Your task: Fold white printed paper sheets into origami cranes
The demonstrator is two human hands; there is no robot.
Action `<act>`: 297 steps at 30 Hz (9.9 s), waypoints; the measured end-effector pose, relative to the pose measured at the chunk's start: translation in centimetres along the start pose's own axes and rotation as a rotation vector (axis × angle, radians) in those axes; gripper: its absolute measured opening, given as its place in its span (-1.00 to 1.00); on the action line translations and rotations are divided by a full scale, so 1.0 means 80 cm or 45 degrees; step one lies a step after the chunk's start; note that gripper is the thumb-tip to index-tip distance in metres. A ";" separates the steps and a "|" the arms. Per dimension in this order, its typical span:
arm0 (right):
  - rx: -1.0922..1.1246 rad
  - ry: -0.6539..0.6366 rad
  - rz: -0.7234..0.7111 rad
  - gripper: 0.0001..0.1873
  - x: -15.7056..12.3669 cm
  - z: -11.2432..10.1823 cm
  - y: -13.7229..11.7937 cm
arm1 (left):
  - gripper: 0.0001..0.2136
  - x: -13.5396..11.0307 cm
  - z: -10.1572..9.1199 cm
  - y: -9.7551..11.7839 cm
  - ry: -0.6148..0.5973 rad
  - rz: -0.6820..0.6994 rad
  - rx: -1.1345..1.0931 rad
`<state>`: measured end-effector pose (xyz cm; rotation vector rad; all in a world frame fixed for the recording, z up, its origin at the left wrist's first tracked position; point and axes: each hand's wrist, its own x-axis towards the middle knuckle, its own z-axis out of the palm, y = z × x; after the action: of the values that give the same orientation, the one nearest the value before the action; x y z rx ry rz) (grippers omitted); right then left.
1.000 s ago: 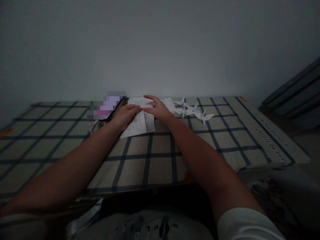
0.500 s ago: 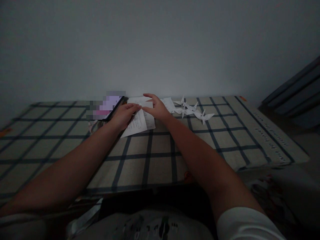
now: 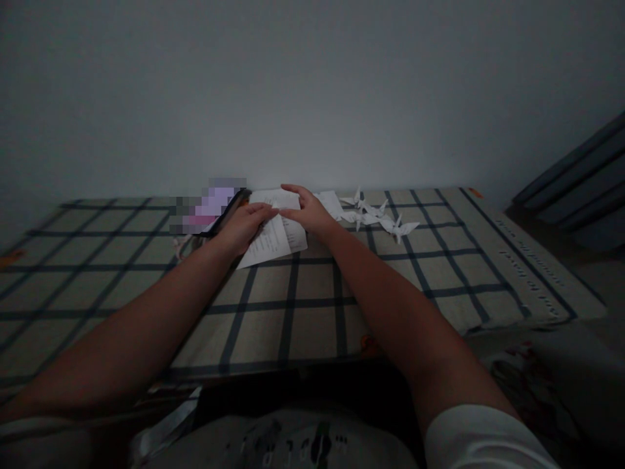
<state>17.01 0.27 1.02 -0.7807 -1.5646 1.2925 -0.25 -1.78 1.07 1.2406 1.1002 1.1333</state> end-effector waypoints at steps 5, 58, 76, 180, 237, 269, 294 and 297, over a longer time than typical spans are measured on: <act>-0.132 -0.007 -0.107 -0.34 0.002 -0.002 0.005 | -0.77 -0.002 0.001 0.002 -0.012 -0.038 -0.061; -0.014 -0.020 -0.038 -0.33 0.003 -0.005 0.007 | -0.73 -0.003 0.002 0.005 -0.049 -0.101 -0.105; -0.097 -0.076 -0.143 -0.22 0.008 -0.006 0.016 | -0.74 -0.004 0.003 0.007 -0.015 -0.055 -0.114; 0.048 -0.036 0.034 -0.35 0.002 -0.006 0.003 | -0.72 -0.004 0.000 0.007 -0.038 -0.167 -0.090; -0.145 -0.016 -0.159 -0.32 -0.005 0.002 -0.006 | -0.66 -0.005 0.004 0.013 0.071 -0.154 -0.060; 0.034 -0.009 0.053 -0.36 -0.001 -0.005 -0.006 | -0.48 -0.006 0.000 0.010 -0.089 -0.091 -0.115; 0.057 0.025 -0.061 -0.29 0.001 0.003 -0.005 | -0.61 -0.005 0.003 0.014 -0.056 -0.138 -0.251; 0.052 -0.018 0.019 -0.30 -0.001 0.000 -0.005 | -0.59 -0.005 0.003 0.013 -0.075 -0.120 -0.270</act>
<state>17.09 0.12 1.40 -0.7604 -1.5415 1.3395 -0.06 -2.16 2.10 1.0394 0.9581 1.1045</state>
